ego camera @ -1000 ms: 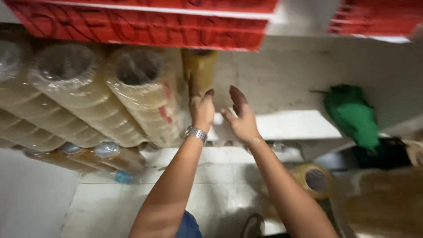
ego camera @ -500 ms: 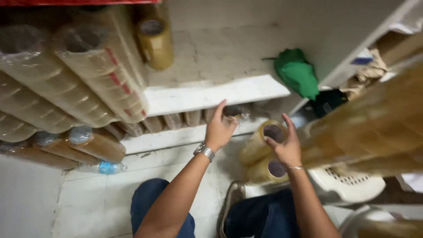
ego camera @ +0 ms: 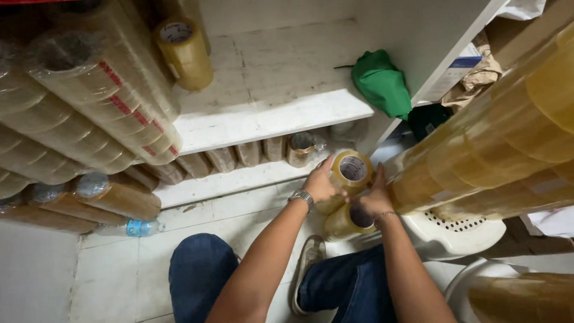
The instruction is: The person removes stacks of shrink wrap rolls from a shelf, wipes the shelf surface with a green cloth, and then places individual rolls of packing tape onto the cleaned shelf.
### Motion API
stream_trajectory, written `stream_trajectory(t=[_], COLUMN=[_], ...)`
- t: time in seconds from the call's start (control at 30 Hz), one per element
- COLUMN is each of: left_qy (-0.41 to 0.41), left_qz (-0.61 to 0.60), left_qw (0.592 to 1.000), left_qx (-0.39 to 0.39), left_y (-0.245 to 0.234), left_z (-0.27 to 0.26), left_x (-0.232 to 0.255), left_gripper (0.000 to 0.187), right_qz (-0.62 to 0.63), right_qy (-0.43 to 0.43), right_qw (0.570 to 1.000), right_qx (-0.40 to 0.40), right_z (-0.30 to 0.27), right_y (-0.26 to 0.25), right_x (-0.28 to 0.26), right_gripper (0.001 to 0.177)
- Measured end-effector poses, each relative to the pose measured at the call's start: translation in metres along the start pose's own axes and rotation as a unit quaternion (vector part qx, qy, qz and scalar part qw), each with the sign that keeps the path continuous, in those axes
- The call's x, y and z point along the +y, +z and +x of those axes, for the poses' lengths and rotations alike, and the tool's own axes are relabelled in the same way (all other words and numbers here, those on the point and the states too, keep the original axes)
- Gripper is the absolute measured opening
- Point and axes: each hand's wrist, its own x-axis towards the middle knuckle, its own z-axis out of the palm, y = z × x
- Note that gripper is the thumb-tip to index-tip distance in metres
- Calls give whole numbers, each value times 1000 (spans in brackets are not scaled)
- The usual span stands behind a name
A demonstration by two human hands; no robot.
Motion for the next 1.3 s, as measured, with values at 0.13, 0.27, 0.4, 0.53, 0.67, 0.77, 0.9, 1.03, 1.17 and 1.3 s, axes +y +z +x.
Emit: stream_trajectory(t=[0.13, 0.27, 0.4, 0.53, 0.67, 0.77, 0.9, 1.03, 1.17, 1.3], left_qy=[10, 13, 30, 33, 44, 74, 70, 55, 29, -11], left_qz=[1, 21, -6, 16, 24, 33, 60, 35, 47, 21], left_qw=[1000, 1000, 999, 999, 998, 993, 987, 981, 973, 967], left_qx=[4, -1, 20, 13, 45, 84, 135, 184, 226, 253], left_y=[4, -3, -5, -25, -38, -74, -126, -179, -225, -257], left_z=[-3, -7, -9, -21, -28, -59, -76, -95, -94, -96], left_x=[8, 17, 16, 42, 54, 79, 82, 83, 72, 52], left_gripper=[124, 120, 117, 110, 110, 104, 108, 103, 101, 101], right_qz=[63, 62, 61, 83, 125, 152, 151, 185, 140, 174], right_qy=[-29, -52, -88, -69, -125, -175, -215, -242, -265, -255], right_qw=[998, 997, 994, 994, 984, 972, 962, 945, 941, 934], right_qx=[7, 17, 8, 18, 5, -38, -70, -117, -154, -181], right_z=[2, 4, 3, -12, -20, -21, -25, -16, -23, -11], right_y=[2, 4, 1, -4, -4, 8, 33, 64, 92, 128], right_x=[-12, -9, -13, -37, -50, -67, -107, -150, -202, -232], right_gripper=[132, 111, 109, 112, 118, 120, 111, 115, 116, 122])
